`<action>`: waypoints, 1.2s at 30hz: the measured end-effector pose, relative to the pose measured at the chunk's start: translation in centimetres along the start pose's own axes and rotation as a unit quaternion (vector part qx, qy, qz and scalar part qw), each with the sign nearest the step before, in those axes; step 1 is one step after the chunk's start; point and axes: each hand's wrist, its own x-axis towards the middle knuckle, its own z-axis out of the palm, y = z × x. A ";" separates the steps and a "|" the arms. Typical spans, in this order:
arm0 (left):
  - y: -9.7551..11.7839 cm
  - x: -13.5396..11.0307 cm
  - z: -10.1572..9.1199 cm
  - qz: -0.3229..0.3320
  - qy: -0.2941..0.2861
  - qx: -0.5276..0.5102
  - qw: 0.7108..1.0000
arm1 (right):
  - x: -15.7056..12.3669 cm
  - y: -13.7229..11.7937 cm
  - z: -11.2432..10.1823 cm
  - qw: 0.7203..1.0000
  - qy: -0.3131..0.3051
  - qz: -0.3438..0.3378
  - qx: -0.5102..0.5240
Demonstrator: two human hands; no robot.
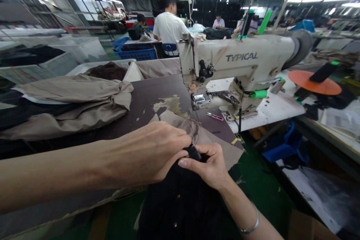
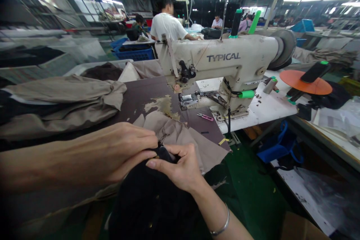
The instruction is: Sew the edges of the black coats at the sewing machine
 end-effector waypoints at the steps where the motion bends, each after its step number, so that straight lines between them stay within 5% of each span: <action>1: 0.0 0.0 0.1 -0.006 0.019 -0.014 1.000 | 0.0 -0.1 0.0 1.000 0.004 0.000 -0.002; 8: -0.5 0.0 1.4 0.013 0.130 -0.126 0.983 | -0.2 -0.3 -0.5 1.000 0.008 -0.013 -0.022; 17: -1.1 -0.1 2.2 0.081 0.162 -0.173 0.968 | -0.3 -0.3 -0.9 0.999 0.004 -0.027 -0.032; 26: -0.7 -0.2 1.3 -0.002 0.118 -0.172 0.978 | -0.3 -0.1 -1.2 0.999 -0.010 -0.015 -0.034; 36: -1.7 2.4 -3.8 0.079 -0.002 -0.099 0.992 | -0.1 -0.2 -1.0 0.998 -0.026 -0.031 -0.039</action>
